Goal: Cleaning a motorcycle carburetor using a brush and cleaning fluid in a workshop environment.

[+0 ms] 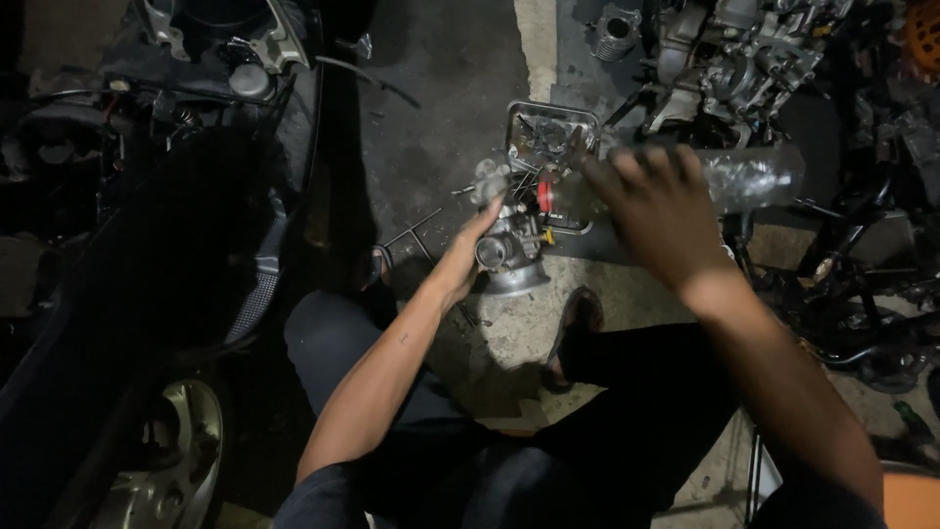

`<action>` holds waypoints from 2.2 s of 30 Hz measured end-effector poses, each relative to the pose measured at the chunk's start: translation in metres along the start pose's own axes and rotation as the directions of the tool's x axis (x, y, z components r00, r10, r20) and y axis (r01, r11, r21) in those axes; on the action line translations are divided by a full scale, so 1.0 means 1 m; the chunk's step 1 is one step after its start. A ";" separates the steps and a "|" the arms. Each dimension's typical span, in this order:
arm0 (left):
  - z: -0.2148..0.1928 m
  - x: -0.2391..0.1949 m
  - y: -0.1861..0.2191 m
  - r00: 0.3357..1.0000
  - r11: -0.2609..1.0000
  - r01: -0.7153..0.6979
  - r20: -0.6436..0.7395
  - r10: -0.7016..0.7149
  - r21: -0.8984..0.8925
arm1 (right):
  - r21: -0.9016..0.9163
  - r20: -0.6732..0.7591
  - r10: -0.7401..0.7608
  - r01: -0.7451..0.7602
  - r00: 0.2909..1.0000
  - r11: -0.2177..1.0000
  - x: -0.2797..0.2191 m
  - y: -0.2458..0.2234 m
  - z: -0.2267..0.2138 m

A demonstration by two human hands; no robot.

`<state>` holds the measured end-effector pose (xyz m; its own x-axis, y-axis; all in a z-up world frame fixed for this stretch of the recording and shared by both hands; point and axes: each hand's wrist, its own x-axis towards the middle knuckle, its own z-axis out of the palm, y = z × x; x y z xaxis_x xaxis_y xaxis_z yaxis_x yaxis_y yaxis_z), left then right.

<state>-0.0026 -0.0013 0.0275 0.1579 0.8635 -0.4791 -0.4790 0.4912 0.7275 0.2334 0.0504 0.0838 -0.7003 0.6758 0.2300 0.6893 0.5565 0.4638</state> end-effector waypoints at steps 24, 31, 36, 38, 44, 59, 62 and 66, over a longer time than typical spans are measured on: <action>-0.045 0.050 -0.017 0.986 0.836 -0.085 -0.164 -0.006 -0.543 | 0.887 0.330 0.614 -0.458 0.717 0.057 -0.042 -0.019 0.154; -0.070 0.051 -0.033 0.991 0.821 -0.131 -0.054 0.121 -0.556 | 0.805 0.490 0.686 -0.581 0.537 -0.120 -0.115 -0.048 0.300; -0.051 0.035 -0.015 0.983 0.808 -0.171 -0.148 0.105 -0.563 | 0.930 0.224 0.716 -0.365 0.662 0.046 -0.177 -0.078 0.414; -0.062 0.040 -0.022 0.988 0.815 -0.126 0.006 0.157 -0.565 | 0.850 0.251 0.761 -0.512 0.599 0.123 -0.184 -0.098 0.416; -0.068 0.046 -0.024 0.982 0.832 -0.176 -0.156 0.110 -0.526 | 0.456 0.868 0.493 -0.500 0.065 -0.736 -0.192 -0.104 0.420; -0.063 0.044 -0.022 0.991 0.880 -0.132 -0.027 0.134 -0.456 | 0.346 0.826 0.561 -0.833 0.052 -0.432 -0.193 -0.112 0.373; -0.069 0.047 -0.030 0.992 0.890 -0.109 -0.102 0.071 -0.443 | 0.692 0.546 0.757 -0.703 0.358 -0.166 -0.211 -0.114 0.386; -0.064 0.043 -0.026 0.991 0.897 -0.134 -0.086 0.107 -0.422 | 0.526 0.776 0.624 -0.635 0.088 -0.565 -0.196 -0.100 0.366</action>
<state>-0.0388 0.0158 -0.0433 0.0309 0.8980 -0.4388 -0.8152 0.2767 0.5088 0.3692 0.0393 -0.3207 0.5129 0.7818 -0.3546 0.1529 -0.4897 -0.8584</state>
